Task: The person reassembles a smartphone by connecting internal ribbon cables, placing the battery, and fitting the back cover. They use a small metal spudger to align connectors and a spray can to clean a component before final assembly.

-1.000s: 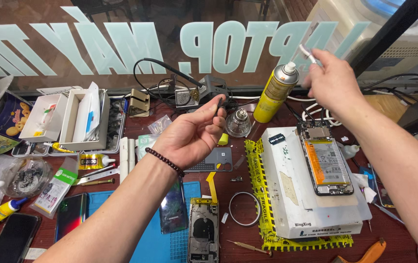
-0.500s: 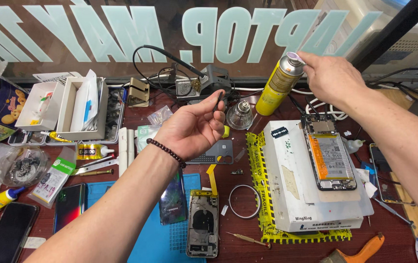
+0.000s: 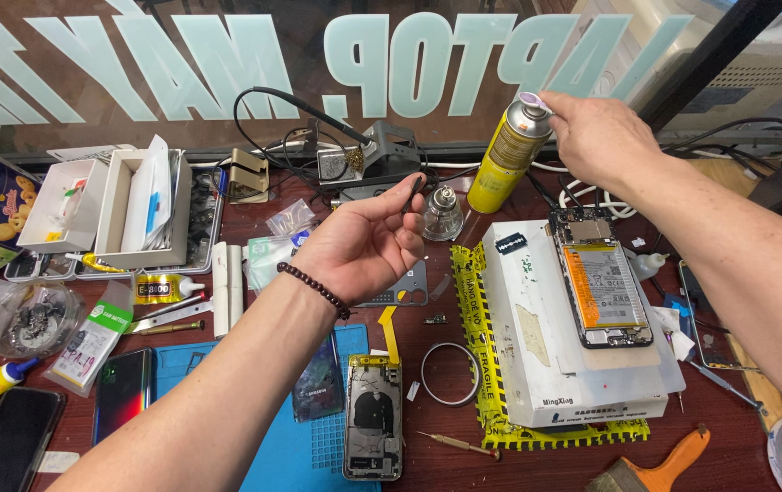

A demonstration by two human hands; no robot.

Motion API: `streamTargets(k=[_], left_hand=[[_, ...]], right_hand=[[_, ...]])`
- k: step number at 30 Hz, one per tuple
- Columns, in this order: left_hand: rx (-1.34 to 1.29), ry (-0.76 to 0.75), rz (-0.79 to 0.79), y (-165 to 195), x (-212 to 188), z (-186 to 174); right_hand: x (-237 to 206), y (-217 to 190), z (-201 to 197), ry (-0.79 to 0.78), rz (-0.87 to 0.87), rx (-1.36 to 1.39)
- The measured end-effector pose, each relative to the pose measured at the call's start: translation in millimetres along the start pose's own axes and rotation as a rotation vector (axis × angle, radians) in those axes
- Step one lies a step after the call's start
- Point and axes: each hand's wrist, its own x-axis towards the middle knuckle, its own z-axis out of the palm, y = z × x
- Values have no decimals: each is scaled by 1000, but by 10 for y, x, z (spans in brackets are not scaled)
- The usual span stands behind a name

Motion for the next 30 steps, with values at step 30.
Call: streamTargets(k=[30], left_hand=[[-8,-170,-18,-58,-127,80]], right_hand=[[-1146,-1022,-237,-34,-162,874]])
